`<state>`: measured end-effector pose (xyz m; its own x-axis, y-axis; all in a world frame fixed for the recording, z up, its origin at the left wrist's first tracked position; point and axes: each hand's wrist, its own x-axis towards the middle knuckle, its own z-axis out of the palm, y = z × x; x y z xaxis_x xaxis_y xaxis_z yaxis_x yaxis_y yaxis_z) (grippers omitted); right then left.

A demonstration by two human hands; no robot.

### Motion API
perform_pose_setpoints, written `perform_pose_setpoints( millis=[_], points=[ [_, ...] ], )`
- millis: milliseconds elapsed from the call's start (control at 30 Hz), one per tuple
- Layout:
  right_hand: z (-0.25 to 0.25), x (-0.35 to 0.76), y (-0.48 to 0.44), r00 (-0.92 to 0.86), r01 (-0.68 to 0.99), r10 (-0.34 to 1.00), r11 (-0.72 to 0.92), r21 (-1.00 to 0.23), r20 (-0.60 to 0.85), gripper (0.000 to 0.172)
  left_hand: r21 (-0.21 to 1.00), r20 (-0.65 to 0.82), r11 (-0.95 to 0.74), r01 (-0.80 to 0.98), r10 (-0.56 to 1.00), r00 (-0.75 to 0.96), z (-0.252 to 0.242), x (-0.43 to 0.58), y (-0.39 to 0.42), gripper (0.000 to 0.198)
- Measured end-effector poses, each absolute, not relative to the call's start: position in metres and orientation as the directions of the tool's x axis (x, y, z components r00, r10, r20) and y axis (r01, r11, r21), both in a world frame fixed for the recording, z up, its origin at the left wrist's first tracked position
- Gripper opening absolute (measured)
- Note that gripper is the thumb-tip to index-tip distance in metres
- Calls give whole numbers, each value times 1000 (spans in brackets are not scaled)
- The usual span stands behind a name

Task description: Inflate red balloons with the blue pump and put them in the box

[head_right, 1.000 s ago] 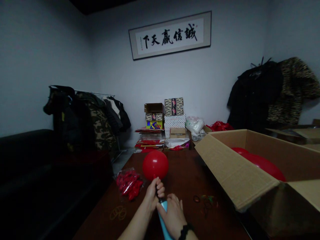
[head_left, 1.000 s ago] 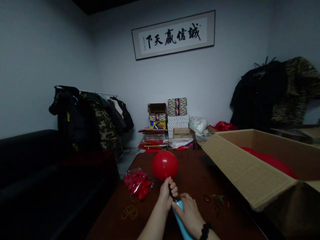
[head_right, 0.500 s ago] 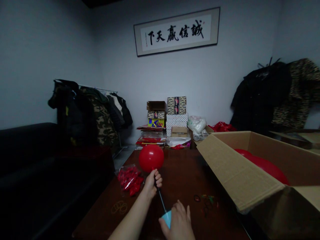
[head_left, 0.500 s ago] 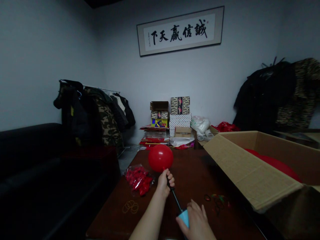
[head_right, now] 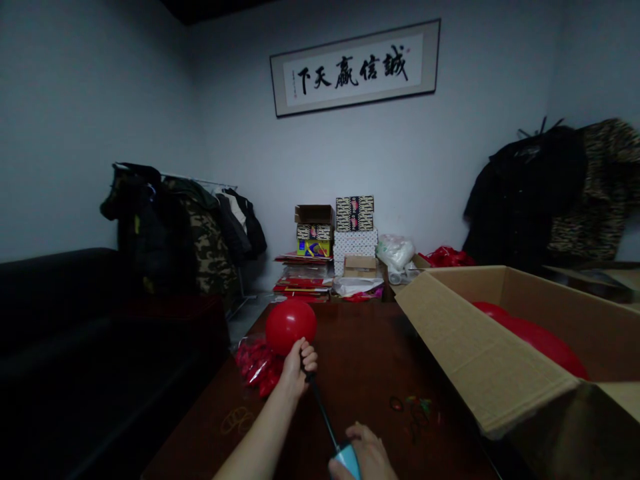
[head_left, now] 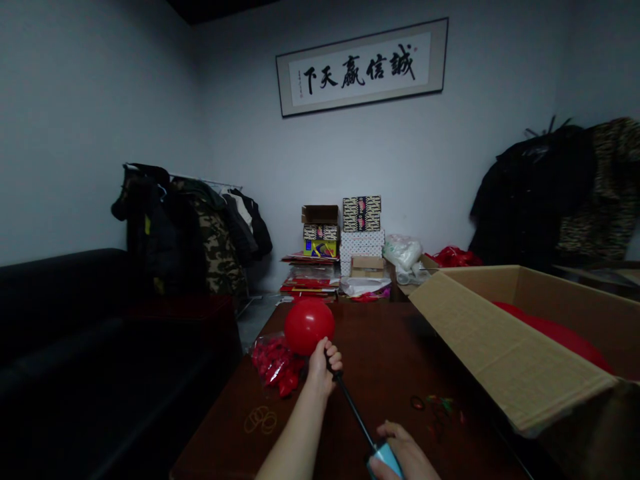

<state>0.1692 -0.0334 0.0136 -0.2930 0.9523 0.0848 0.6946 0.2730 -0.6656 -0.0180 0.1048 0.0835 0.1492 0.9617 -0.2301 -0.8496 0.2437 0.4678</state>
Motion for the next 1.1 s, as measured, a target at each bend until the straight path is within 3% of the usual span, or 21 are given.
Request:
perform_pose_setpoints(
  millis=[167,367,567,867,1100],
  points=[
    [41,154,-27,-265,685,963,217,-695,40,64,492,-195,260,-831,963,186,82,-6,91,28],
    [55,135,-4,-185,652,972,231,-723,144,51,618,-252,272,-738,957,141,77,14,75,30],
    [55,126,8,-235,574,949,309,-758,209,49,702,-220,187,-687,975,40,79,11,73,34],
    [26,136,-12,-250,723,967,217,-656,44,73,663,-197,189,-725,978,74,92,-15,95,32],
    [-17,165,-28,-285,755,958,250,-607,40,71,630,-187,152,-762,981,41,96,-34,104,33]
  ],
)
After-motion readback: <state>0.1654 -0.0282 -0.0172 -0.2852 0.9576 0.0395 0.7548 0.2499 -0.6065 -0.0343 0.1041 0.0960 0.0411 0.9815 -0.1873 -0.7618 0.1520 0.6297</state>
